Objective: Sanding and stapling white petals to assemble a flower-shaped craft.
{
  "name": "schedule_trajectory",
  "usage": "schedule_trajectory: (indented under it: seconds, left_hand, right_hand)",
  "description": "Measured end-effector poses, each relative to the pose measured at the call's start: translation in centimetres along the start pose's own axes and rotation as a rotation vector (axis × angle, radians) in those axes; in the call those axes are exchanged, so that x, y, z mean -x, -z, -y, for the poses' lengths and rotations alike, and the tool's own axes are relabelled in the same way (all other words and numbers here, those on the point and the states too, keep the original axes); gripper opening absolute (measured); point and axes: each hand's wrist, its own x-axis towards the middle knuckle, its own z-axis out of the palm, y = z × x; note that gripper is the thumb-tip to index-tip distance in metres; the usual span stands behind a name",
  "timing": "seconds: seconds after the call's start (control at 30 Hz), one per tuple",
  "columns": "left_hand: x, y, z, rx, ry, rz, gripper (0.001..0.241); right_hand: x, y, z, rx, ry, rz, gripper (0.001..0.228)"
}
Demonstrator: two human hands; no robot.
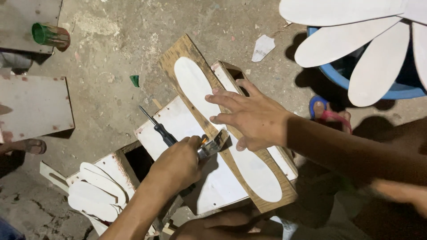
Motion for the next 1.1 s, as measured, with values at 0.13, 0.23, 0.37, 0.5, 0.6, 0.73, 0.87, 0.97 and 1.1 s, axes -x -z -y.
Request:
schedule_trajectory:
  seconds: [0.13, 0.23, 0.37, 0.5, 0.6, 0.73, 0.87, 0.97, 1.1]
  left_hand:
    - [-1.1, -1.3, 0.9, -0.061, -0.08, -0.078, 0.042]
    - [-1.6, -1.7, 1.7, -0.083, -0.134, -0.122, 0.048]
    - [-2.0, -1.7, 1.8, -0.129, -0.17, -0.147, 0.038]
    - [-2.7, -3.0, 3.0, -0.122, -0.23, -0.231, 0.029]
    - [-0.4, -1.9, 3.1, -0.133, -0.287, -0.351, 0.031]
    - [10.8, 1.0, 1.6, 0.561, 0.005, -0.361, 0.041]
    - [15.7, -2.2, 3.5, 0.979, 0.71, -0.72, 0.058]
    - [9.1, -7.7, 8.9, 1.162, 0.164, -1.125, 0.046]
    - [6.0, -9.2, 4.4, 1.203, 0.292, -1.123, 0.062]
  right_hand:
    - [0.1, -0.5, -0.2, 0.005, 0.017, -0.004, 0.097]
    - [-0.2, -0.7, -0.3, -0.013, 0.025, 0.01, 0.098]
    - [-0.1, -0.9, -0.5, 0.035, 0.032, 0.003, 0.099]
    - [0.0, -0.2, -0.2, 0.008, 0.019, 0.003, 0.099]
    - [0.3, 0.6, 0.3, -0.046, 0.006, 0.033, 0.097]
    - [0.6, 2.9, 1.4, -0.085, -0.064, 0.104, 0.092]
    - [-0.1, 2.5, 1.6, -0.047, -0.074, 0.14, 0.094]
    - [0.4, 1.9, 2.1, -0.081, -0.14, 0.094, 0.082]
    - [0.3, -0.1, 3.5, -0.01, -0.185, -0.06, 0.07]
